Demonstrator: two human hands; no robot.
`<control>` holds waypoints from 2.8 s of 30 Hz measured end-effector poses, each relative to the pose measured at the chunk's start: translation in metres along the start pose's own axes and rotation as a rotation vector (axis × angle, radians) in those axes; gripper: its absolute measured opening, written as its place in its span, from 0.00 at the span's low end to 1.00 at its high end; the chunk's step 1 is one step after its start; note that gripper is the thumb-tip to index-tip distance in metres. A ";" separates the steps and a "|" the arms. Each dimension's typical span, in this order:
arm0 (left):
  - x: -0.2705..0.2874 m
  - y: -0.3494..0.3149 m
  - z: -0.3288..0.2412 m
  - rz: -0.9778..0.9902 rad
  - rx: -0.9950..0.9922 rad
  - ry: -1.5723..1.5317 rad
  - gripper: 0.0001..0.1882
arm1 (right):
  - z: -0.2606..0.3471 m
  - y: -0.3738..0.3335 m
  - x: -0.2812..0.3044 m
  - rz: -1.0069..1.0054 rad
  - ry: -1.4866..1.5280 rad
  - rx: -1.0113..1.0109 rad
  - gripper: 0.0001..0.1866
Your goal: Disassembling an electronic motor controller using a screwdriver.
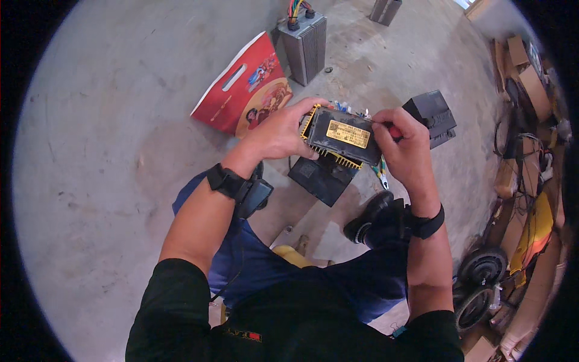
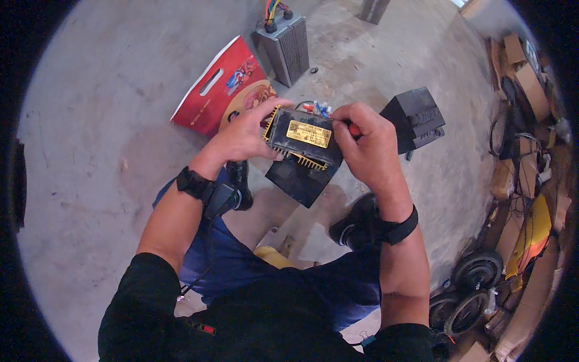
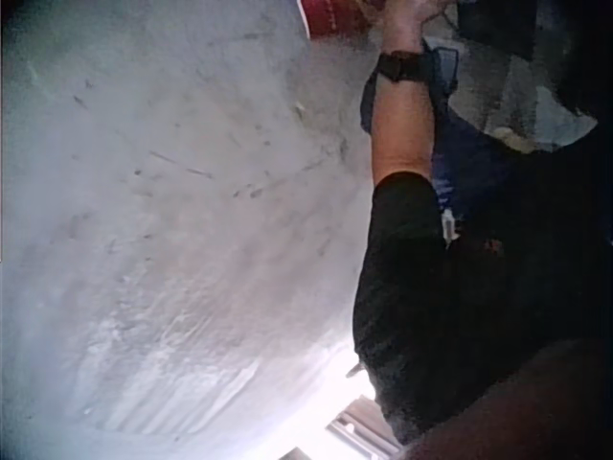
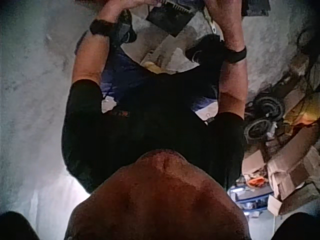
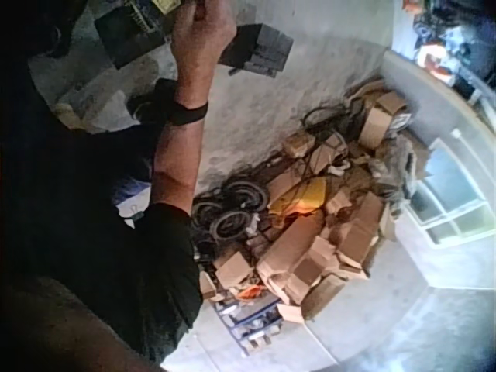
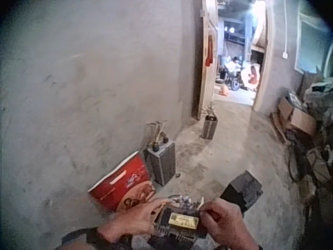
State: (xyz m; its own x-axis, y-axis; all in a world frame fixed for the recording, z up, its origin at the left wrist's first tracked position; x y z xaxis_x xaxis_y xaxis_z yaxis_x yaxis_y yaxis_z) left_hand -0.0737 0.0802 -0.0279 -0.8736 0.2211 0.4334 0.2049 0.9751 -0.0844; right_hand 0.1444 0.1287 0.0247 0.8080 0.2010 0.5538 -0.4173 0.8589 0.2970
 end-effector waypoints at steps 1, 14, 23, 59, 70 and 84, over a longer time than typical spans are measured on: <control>0.000 0.000 0.001 -0.009 -0.009 -0.012 0.49 | -0.001 0.000 -0.003 0.027 -0.013 -0.017 0.05; 0.000 -0.001 0.002 0.045 0.056 -0.042 0.51 | 0.003 -0.001 -0.003 0.099 -0.128 0.010 0.04; -0.001 0.001 0.010 0.025 0.040 -0.031 0.52 | -0.004 -0.001 -0.007 0.029 0.005 0.024 0.04; -0.004 0.000 -0.003 0.037 0.075 -0.042 0.55 | 0.001 -0.003 0.001 0.198 -0.071 0.008 0.08; -0.003 -0.001 -0.009 -0.004 0.068 0.010 0.54 | -0.023 -0.006 0.007 0.266 0.160 -0.132 0.15; -0.014 0.013 -0.010 -0.031 -0.078 -0.138 0.50 | -0.042 -0.016 0.010 0.314 0.299 -0.300 0.12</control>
State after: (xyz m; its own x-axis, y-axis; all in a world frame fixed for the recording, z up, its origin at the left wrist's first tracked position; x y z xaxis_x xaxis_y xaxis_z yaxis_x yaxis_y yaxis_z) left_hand -0.0549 0.0897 -0.0264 -0.9314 0.1958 0.3069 0.2057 0.9786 -0.0002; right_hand 0.1767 0.1373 -0.0074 0.7652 0.5580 0.3210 -0.5559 0.8242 -0.1076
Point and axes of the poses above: each hand's wrist, its own y-axis towards the middle knuckle, its own x-axis out of the back of the hand, z = x × y, the point moved 5 cm from there along y, towards the middle knuckle, and after that the axes turned 3 degrees about -z, right-handed, at the moved point
